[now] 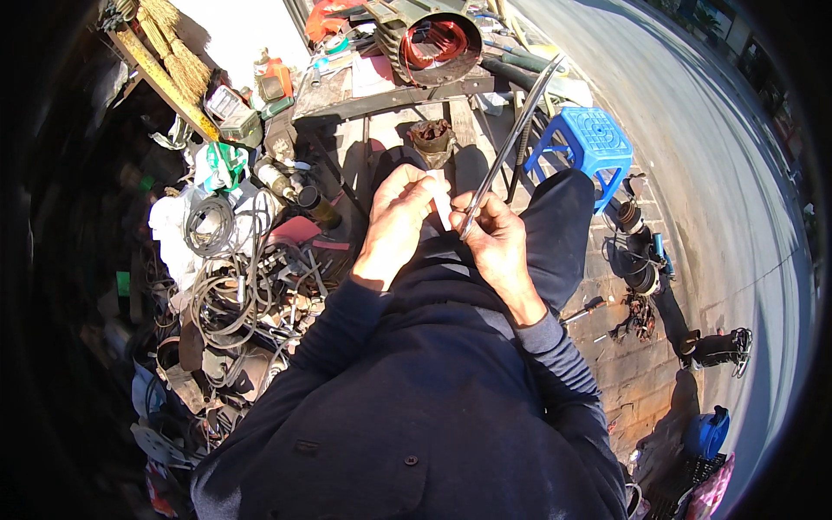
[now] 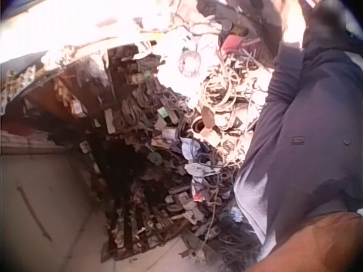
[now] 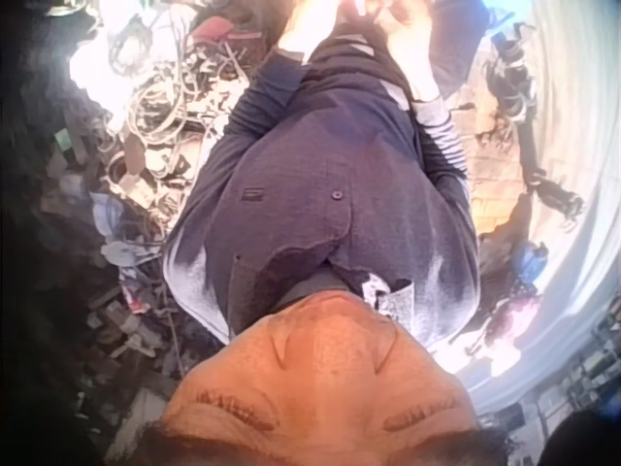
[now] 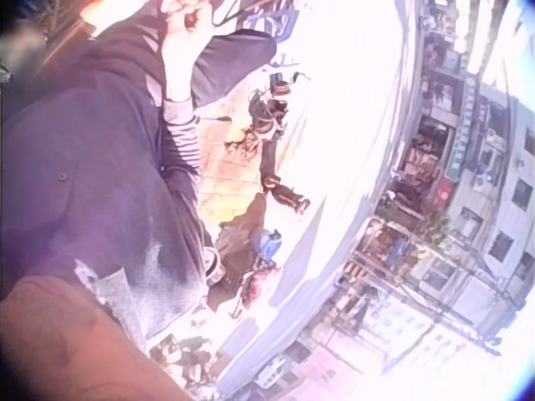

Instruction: The person sits at a cluttered outdoor workbench and uses a screwdriver and pliers to strip and cut red wires from a motor housing. They repeatedly insert and remove wire ends, trim insulation, and adjust the coil assembly by hand.

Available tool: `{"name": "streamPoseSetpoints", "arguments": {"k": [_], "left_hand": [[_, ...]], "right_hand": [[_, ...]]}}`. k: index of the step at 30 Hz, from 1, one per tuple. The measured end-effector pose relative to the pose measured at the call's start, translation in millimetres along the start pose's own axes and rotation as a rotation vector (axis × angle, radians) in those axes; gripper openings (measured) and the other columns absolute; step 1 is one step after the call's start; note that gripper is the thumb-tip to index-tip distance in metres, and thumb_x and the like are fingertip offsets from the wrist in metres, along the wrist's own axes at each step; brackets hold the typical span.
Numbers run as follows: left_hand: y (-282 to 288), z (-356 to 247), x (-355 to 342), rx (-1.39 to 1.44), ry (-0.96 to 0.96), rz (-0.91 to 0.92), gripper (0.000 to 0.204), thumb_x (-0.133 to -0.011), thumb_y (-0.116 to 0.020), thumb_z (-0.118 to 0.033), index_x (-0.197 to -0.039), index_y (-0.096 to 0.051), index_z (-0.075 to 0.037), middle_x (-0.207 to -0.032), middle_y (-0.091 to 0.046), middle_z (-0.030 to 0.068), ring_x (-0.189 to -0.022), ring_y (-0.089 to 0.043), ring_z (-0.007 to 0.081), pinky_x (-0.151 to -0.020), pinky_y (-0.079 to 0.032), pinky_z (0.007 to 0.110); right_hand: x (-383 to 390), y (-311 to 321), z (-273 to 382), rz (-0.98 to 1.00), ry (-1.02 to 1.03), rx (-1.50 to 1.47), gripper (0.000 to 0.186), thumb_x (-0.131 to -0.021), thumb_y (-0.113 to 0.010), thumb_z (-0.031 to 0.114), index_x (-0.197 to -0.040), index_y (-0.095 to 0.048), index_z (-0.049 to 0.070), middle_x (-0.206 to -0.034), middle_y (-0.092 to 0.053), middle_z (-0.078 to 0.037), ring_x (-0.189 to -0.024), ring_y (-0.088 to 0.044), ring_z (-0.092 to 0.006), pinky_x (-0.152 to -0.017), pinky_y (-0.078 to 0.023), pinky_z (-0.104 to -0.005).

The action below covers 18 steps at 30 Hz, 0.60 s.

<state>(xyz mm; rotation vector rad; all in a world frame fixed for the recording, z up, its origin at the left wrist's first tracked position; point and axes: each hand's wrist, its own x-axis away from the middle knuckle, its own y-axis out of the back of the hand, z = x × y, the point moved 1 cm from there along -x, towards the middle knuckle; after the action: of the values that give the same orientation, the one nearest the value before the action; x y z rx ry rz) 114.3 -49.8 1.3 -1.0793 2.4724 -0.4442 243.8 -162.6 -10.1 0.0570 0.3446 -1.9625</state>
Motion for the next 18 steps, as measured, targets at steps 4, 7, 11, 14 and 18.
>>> {"name": "streamPoseSetpoints", "arguments": {"k": [4, 7, 11, 14, 18], "left_hand": [[1, 4, 3, 0.106, 0.031, -0.196, 0.011, -0.109, -0.057, -0.014, -0.114, -0.059, -0.004, -0.098, -0.067, 0.0085, -0.081, -0.066, 0.0187, -0.078, -0.059, 0.037], [6, 5, 6, 0.283, 0.027, -0.218, 0.021, -0.109, -0.055, -0.014, -0.126, -0.06, -0.004, -0.092, -0.061, 0.0025, -0.074, -0.057, 0.0131, -0.067, -0.052, 0.029], [15, 2, 12, 0.598, 0.238, -0.076, 0.026, -0.102, -0.059, -0.014, -0.123, -0.062, 0.001, -0.079, -0.047, -0.0025, -0.059, -0.038, 0.0076, -0.052, -0.032, 0.023], [7, 3, 19, 0.598, 0.343, 0.061, 0.022, -0.103, -0.059, -0.014, -0.123, -0.063, -0.004, -0.073, -0.043, -0.0074, -0.054, -0.035, 0.0043, -0.048, -0.03, 0.022], [-6, 4, 24, 0.314, 0.273, -0.053, 0.006, -0.105, -0.062, -0.011, -0.108, -0.065, -0.007, -0.076, -0.052, -0.0078, -0.054, -0.036, 0.0005, -0.048, -0.029, 0.019]], "right_hand": [[0, 5, 0, -0.022, 0.071, -0.095, 0.018, -0.096, -0.072, -0.003, -0.113, -0.067, 0.0, -0.092, -0.069, 0.001, -0.082, -0.065, -0.007, -0.077, -0.053, -0.0221], [-3, 5, -1, -0.041, 0.084, -0.082, 0.017, -0.096, -0.072, -0.004, -0.111, -0.067, 0.0, -0.092, -0.069, 0.0, -0.082, -0.065, -0.0074, -0.076, -0.054, -0.0222], [-6, 0, -2, -0.021, 0.117, -0.142, 0.02, -0.096, -0.075, 0.002, -0.114, -0.066, 0.0, -0.094, -0.07, 0.0, -0.082, -0.066, -0.0075, -0.073, -0.052, -0.0208], [-8, -1, 0, -0.009, 0.112, -0.132, 0.02, -0.096, -0.075, 0.002, -0.114, -0.066, 0.0, -0.094, -0.07, -0.001, -0.083, -0.067, -0.0077, -0.073, -0.052, -0.0207], [-10, -4, 3, 0.009, 0.07, -0.114, 0.02, -0.096, -0.075, 0.001, -0.114, -0.066, 0.0, -0.096, -0.071, -0.001, -0.084, -0.067, -0.008, -0.075, -0.053, -0.0207]]}}
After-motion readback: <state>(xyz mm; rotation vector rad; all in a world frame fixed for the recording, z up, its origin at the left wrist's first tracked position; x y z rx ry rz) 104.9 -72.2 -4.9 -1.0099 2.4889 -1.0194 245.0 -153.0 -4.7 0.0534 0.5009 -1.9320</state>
